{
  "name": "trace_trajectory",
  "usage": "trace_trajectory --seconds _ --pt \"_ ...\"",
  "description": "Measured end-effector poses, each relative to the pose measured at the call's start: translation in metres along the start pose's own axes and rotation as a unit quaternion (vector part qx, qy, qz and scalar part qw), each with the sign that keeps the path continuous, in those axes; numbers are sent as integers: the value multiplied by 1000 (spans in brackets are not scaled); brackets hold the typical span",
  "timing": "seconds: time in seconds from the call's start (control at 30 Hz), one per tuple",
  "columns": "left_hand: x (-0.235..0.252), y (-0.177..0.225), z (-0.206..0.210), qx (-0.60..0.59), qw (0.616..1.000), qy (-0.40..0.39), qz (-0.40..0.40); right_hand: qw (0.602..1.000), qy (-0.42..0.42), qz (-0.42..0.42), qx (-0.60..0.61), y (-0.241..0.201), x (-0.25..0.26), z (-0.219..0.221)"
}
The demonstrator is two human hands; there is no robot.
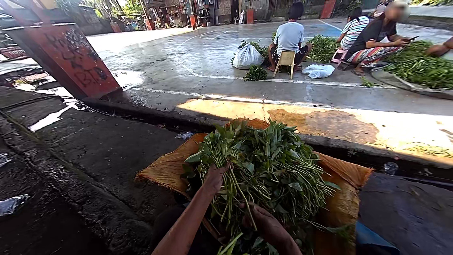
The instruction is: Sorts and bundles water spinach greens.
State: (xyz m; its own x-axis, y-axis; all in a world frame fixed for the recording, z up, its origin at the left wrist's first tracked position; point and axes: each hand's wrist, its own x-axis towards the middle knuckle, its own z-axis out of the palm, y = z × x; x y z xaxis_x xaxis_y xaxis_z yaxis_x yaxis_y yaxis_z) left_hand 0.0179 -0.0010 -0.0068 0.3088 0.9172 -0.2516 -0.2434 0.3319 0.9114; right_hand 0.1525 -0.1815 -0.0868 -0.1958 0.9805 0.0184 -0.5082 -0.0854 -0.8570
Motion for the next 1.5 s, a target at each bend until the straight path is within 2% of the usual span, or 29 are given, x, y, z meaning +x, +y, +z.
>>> trace_trajectory --seconds 0.1,0.13,0.17,0.2,0.23,0.27,0.3,0.37,0.47,0.53,0.63,0.7,0.77,0.9,1.0,1.1,1.23,1.37,1.43,1.5 --pt "3 5 -1 4 999 44 22 997 24 -52 57 12 -4 7" --pt "4 8 -3 5 997 66 35 995 72 -61 9 13 -10 7" --pt "7 9 -6 2 995 90 51 985 123 -47 -113 12 -18 3" --pt "10 12 -12 -1 992 105 64 944 148 15 -293 5 -28 -3" --pt "14 17 -17 -8 991 113 70 882 142 112 -436 -4 -35 -10" --pt "16 21 -21 -18 991 113 70 820 120 206 -521 -13 -38 -23" --pt "17 24 -23 -36 992 106 60 776 118 259 -563 -21 -40 -37" --pt "14 28 -22 -67 994 81 15 726 215 247 -606 -47 -38 -68" --pt "7 24 -15 -92 992 36 -72 648 400 141 -632 -89 -19 -115" --pt "2 22 -9 -111 987 13 -118 612 436 146 -643 -99 -4 -151" --pt "0 19 -3 -114 983 -23 -142 597 363 217 -681 -104 6 -174" --pt "-1 18 -2 -91 985 -34 -140 602 334 209 -694 -107 6 -164" --pt "-1 16 1 -67 988 -31 -135 629 351 154 -676 -113 1 -145" --pt "-4 7 8 -52 990 -37 -129 701 424 -28 -573 -109 -19 -107" --pt "-8 4 13 -38 990 -46 -124 759 436 -87 -476 -93 -25 -81" --pt "-12 -3 18 -25 990 -64 -127 787 440 -116 -416 -68 -24 -54" --pt "-20 -18 23 0 987 -106 -117 787 440 -173 -396 -32 -11 -27" --pt "-25 -29 25 23 983 -142 -118 754 420 -227 -451 -6 3 -7" --pt "-27 -33 24 47 982 -141 -113 743 408 -235 -476 2 7 -1" --pt "-27 -35 22 81 982 -135 -104 714 402 -235 -523 6 12 2"
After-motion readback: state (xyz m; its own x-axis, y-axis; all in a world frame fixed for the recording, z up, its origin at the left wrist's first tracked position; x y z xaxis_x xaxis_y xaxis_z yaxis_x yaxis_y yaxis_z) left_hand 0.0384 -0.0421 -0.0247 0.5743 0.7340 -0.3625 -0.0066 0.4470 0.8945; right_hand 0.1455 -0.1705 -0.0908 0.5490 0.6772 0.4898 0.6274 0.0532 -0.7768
